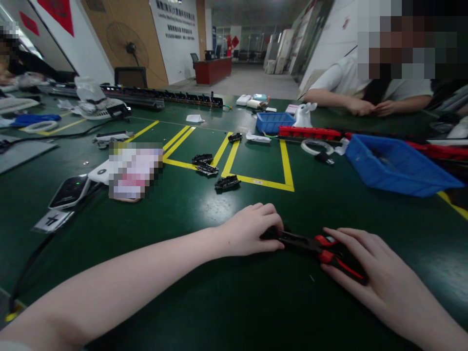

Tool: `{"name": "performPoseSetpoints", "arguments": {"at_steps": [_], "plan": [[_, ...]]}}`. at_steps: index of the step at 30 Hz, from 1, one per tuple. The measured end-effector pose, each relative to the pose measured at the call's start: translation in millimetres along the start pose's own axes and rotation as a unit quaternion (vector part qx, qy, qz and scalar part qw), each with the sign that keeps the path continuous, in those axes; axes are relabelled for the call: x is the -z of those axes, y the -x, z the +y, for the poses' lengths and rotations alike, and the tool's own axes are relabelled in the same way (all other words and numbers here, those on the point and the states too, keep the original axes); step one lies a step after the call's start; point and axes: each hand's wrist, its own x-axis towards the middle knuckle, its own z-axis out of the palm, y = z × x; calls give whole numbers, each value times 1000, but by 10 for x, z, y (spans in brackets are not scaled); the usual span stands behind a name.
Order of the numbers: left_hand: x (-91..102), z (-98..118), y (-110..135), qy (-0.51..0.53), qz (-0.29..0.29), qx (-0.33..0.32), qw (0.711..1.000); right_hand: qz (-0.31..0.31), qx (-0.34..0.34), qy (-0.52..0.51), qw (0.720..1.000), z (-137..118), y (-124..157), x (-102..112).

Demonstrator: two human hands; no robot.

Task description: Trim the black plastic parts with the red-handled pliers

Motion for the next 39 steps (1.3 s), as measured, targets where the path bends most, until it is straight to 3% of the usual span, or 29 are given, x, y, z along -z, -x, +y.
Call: {"name": "performPoseSetpoints", "arguments": {"at_steps": [12,27,39], "plan": [[-10,8,-13,48,-5,-28,998,78,50,49,995,-12,145,115],[-2,23,-18,35,-22,-32,999,81,80,29,993,-54,202,125],[-25,33,-28,7,-13,-45,999,82,63,10,995,-7,190,139]]}}
